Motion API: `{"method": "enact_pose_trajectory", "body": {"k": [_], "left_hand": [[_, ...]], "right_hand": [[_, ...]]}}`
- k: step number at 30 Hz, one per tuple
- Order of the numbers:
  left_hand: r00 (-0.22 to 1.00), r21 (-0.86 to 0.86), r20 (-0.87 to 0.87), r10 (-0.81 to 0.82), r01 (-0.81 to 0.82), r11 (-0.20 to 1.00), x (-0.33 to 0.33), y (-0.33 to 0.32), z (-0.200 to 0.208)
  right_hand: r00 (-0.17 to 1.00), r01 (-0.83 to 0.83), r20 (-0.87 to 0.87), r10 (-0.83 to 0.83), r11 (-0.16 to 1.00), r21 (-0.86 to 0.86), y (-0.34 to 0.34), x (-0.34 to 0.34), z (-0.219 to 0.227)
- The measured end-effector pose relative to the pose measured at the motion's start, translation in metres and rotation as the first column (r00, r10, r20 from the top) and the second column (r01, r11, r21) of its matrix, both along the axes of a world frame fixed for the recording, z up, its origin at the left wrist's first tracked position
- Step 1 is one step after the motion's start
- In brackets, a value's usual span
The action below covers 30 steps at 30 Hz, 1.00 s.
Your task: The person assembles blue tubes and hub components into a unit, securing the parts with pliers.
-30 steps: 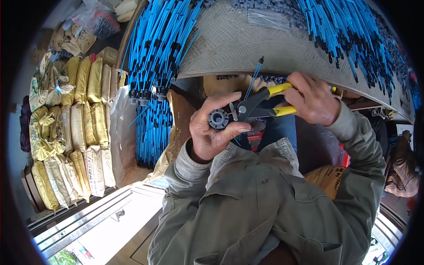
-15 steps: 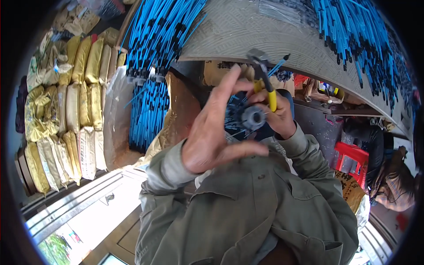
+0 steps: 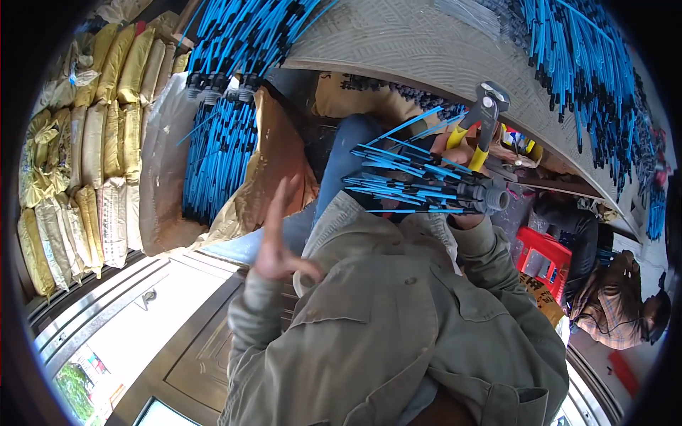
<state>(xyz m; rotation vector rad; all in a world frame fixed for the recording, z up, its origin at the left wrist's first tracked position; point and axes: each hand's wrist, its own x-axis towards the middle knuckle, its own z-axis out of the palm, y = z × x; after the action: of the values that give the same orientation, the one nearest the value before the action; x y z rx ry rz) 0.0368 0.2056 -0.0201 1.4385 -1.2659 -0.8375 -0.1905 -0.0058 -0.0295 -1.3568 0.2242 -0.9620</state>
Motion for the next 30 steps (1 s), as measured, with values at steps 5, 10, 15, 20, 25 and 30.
{"method": "enact_pose_trajectory", "body": {"k": [5,10,15,20,25,30], "left_hand": [[0.999,-0.399,0.028,-0.034,0.042,0.916,-0.038,-0.090,0.028],[0.967,-0.426,-0.244,0.077,-0.178,0.887,-0.056,-0.103,0.062],[0.999,-0.415,-0.043,-0.034,0.013,0.910,-0.031,-0.081,0.059],[0.956,-0.504,-0.091,-0.279,0.198,0.841,-0.013,-0.084,0.059],[0.928,-0.424,0.309,-0.210,0.332,0.843,-0.024,-0.095,0.085],[0.951,-0.326,0.028,-0.307,0.299,0.897,-0.028,-0.090,0.081]], "right_hand": [[0.976,0.097,-0.187,-0.113,0.991,-0.090,0.031,0.027,0.031],[0.941,0.183,-0.215,-0.262,0.927,-0.328,0.048,0.045,0.040],[0.837,0.428,-0.042,-0.545,0.701,-0.571,0.055,0.025,0.024],[0.574,0.782,0.033,-0.818,0.536,-0.318,0.009,0.008,0.046],[0.754,0.622,-0.219,-0.620,0.780,-0.068,0.015,0.045,0.007],[0.921,0.339,-0.137,-0.366,0.923,-0.184,0.034,0.085,0.003]]}}
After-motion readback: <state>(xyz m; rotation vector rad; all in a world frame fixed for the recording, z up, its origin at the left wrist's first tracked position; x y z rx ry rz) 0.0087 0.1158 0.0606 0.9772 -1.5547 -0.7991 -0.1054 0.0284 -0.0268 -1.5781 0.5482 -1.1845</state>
